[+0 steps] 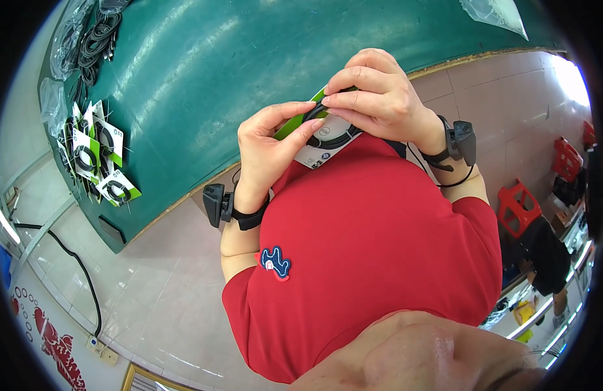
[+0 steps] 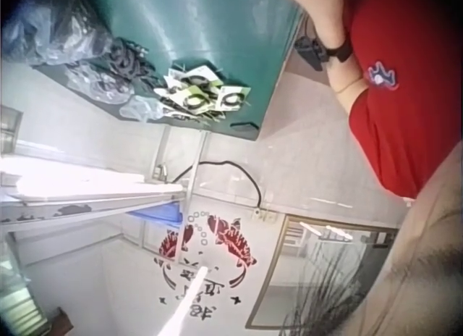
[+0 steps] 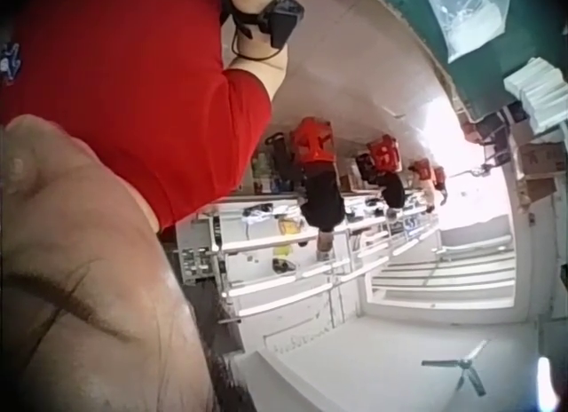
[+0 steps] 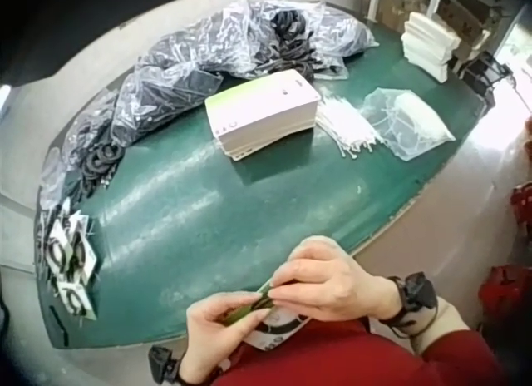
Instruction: Packaging USB cables onto display cards using plastic ties at a factory workbench.
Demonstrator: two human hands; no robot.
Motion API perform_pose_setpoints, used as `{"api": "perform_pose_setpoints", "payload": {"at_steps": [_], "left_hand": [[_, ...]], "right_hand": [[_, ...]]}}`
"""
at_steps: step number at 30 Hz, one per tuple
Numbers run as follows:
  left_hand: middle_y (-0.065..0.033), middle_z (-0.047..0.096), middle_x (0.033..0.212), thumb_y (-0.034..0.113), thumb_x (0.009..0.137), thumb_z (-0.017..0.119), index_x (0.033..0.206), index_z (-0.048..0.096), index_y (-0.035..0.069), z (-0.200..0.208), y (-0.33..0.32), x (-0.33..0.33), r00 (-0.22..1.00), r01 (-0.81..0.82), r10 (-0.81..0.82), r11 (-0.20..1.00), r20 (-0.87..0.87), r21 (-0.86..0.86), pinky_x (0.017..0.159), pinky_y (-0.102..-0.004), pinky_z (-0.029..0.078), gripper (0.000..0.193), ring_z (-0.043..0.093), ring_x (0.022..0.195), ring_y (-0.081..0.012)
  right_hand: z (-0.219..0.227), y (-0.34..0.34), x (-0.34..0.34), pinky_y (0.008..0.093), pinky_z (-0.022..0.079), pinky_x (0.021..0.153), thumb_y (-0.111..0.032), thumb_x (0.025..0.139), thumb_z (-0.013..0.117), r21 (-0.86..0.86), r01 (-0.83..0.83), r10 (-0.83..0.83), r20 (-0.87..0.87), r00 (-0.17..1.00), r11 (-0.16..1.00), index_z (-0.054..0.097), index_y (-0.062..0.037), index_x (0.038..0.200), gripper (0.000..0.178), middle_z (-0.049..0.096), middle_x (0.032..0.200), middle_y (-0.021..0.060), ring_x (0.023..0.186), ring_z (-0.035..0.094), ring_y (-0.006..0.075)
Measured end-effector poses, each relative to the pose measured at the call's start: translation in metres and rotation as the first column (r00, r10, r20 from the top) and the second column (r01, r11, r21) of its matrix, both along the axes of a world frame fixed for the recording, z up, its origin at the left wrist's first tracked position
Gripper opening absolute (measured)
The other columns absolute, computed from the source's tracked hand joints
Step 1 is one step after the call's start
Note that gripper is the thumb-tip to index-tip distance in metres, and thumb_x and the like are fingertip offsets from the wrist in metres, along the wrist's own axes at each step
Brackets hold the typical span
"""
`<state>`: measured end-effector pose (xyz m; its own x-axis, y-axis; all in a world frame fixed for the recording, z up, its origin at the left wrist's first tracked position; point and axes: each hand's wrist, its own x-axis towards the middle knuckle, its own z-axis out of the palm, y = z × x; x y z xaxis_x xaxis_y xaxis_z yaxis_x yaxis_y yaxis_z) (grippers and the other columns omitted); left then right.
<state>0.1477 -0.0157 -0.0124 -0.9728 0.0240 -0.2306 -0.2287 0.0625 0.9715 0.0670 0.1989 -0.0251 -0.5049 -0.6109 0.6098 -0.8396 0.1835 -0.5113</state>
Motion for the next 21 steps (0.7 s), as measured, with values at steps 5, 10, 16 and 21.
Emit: {"api": "perform_pose_setpoints", "payload": {"at_steps": [5, 10, 16, 21], "left_hand": [[-0.0108, 0.073, 0.099, 0.0, 0.077, 0.079, 0.098, 0.074, 0.001, -0.003, 0.0, 0.001, 0.987, 0.054, -0.074, 0.988, -0.14, -0.144, 0.081, -0.0278, 0.055, 0.021, 0.07, 0.092, -0.0171], [-0.0131, 0.073, 0.101, -0.005, 0.077, 0.078, 0.101, 0.073, -0.002, -0.003, 0.0, 0.002, 0.969, 0.117, -0.153, 0.975, -0.196, -0.187, 0.083, -0.0285, 0.056, 0.024, 0.069, 0.095, -0.018], [-0.0136, 0.073, 0.101, -0.006, 0.076, 0.078, 0.1, 0.073, -0.002, -0.003, 0.001, 0.002, 0.973, 0.127, -0.151, 0.982, -0.175, -0.14, 0.083, -0.0286, 0.056, 0.024, 0.069, 0.096, -0.0178], [-0.0138, 0.072, 0.101, -0.007, 0.076, 0.078, 0.099, 0.073, -0.003, 0.005, 0.0, 0.001, 0.993, 0.114, -0.113, 0.993, -0.034, 0.031, 0.082, -0.0282, 0.056, 0.023, 0.068, 0.094, -0.0171]], "right_hand": [[0.009, 0.005, -0.001, 0.0384, 0.047, 0.083, -0.015, 0.071, 0.082, 0.028, 0.001, -0.002, 0.029, 1.0, 1.0, 0.069, -0.008, 0.093, 0.027, 0.066, 0.097, 0.0025, 0.09, 0.058, 0.0242], [0.012, 0.013, -0.003, 0.0416, 0.045, 0.091, -0.025, 0.07, 0.084, 0.142, 0.019, -0.036, 0.118, 0.992, 0.99, 0.069, -0.0083, 0.095, 0.034, 0.064, 0.093, 0.0033, 0.093, 0.057, 0.026], [0.01, 0.012, -0.001, 0.0429, 0.043, 0.095, -0.027, 0.069, 0.085, 0.242, -0.036, -0.008, 0.179, 0.984, 0.969, 0.068, -0.0083, 0.094, 0.035, 0.062, 0.087, 0.0044, 0.093, 0.057, 0.0266], [0.013, 0.01, -0.002, 0.0425, 0.044, 0.095, -0.025, 0.07, 0.084, 0.189, -0.051, 0.02, 0.164, 0.986, 0.981, 0.068, -0.0082, 0.092, 0.032, 0.062, 0.084, 0.0047, 0.091, 0.058, 0.0267]]}}
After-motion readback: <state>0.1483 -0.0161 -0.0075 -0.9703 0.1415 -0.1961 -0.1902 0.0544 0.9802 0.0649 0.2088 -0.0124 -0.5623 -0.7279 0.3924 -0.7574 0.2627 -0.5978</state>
